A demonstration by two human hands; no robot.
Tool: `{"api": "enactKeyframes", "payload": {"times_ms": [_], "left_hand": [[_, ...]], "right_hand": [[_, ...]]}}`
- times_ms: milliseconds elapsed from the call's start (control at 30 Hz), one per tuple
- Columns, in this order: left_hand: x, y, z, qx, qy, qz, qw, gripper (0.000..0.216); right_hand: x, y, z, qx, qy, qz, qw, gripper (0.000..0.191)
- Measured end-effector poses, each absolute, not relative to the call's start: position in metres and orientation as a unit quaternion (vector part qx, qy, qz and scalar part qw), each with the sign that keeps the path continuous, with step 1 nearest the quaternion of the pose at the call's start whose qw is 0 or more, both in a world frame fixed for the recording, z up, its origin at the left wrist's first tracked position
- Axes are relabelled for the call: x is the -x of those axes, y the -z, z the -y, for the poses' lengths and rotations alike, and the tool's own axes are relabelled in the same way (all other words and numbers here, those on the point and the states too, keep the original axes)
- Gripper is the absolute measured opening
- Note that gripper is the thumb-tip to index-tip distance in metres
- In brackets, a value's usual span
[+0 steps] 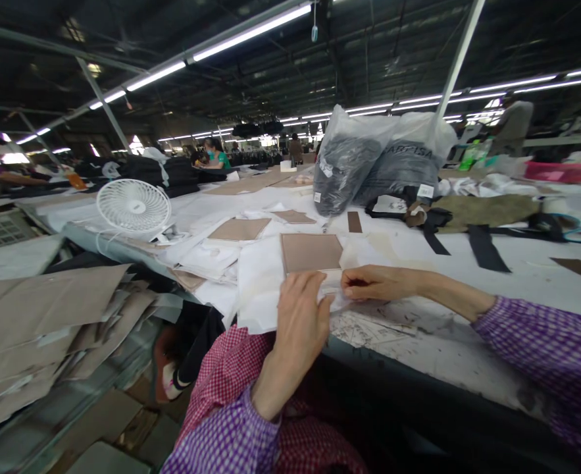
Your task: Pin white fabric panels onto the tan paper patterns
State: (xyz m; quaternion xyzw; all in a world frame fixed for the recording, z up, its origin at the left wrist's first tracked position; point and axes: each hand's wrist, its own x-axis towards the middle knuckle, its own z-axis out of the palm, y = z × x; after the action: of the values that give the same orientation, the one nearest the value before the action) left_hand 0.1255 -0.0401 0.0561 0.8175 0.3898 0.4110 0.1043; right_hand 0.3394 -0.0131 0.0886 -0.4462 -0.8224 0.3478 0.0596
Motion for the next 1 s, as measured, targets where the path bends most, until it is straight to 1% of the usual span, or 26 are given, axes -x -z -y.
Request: {"api": "enactKeyframes", "payload": {"times_ms": [33, 100, 233, 300, 400, 533, 667, 800, 1000], "left_hand": [[-0.117, -0.056, 0.043, -0.813, -0.427, -0.388, 0.077, 0.022], [-0.107, -0.054, 0.048, -0.818, -0.426, -0.385, 0.045, 0.017], [-0.108, -0.043, 0.051, -0.825, -0.405, -0.393, 0.036, 0.008], [-0.113, -0.039, 0.049, -0.823, -0.403, -0.398, 0.043, 0.003], [-0.119, -0.038, 0.045, -0.818, -0.398, -0.412, 0.056, 0.006], [-0.121, -0.041, 0.042, -0.811, -0.378, -0.44, 0.083, 0.002], [-0.122, -0.045, 0.039, -0.804, -0.336, -0.473, 0.128, 0.009], [-0.125, -0.049, 0.036, -0.8, -0.307, -0.494, 0.148, 0.011], [-0.124, -0.052, 0.034, -0.808, -0.293, -0.486, 0.159, 0.014]], "right_hand": [[-0.341, -0.089, 0.013, 0.441, -0.352, 0.824, 0.057, 0.036], [-0.343, -0.09, 0.012, 0.431, -0.366, 0.823, 0.05, 0.034], [-0.342, -0.092, 0.012, 0.427, -0.397, 0.811, 0.049, 0.035], [-0.34, -0.091, 0.012, 0.431, -0.395, 0.81, 0.053, 0.035], [-0.339, -0.089, 0.011, 0.444, -0.38, 0.81, 0.056, 0.033], [-0.337, -0.089, 0.011, 0.452, -0.376, 0.807, 0.053, 0.031], [-0.336, -0.09, 0.012, 0.458, -0.364, 0.81, 0.047, 0.028], [-0.331, -0.09, 0.012, 0.487, -0.348, 0.799, 0.047, 0.026], [-0.312, -0.089, 0.007, 0.529, -0.24, 0.814, 0.01, 0.035]]}}
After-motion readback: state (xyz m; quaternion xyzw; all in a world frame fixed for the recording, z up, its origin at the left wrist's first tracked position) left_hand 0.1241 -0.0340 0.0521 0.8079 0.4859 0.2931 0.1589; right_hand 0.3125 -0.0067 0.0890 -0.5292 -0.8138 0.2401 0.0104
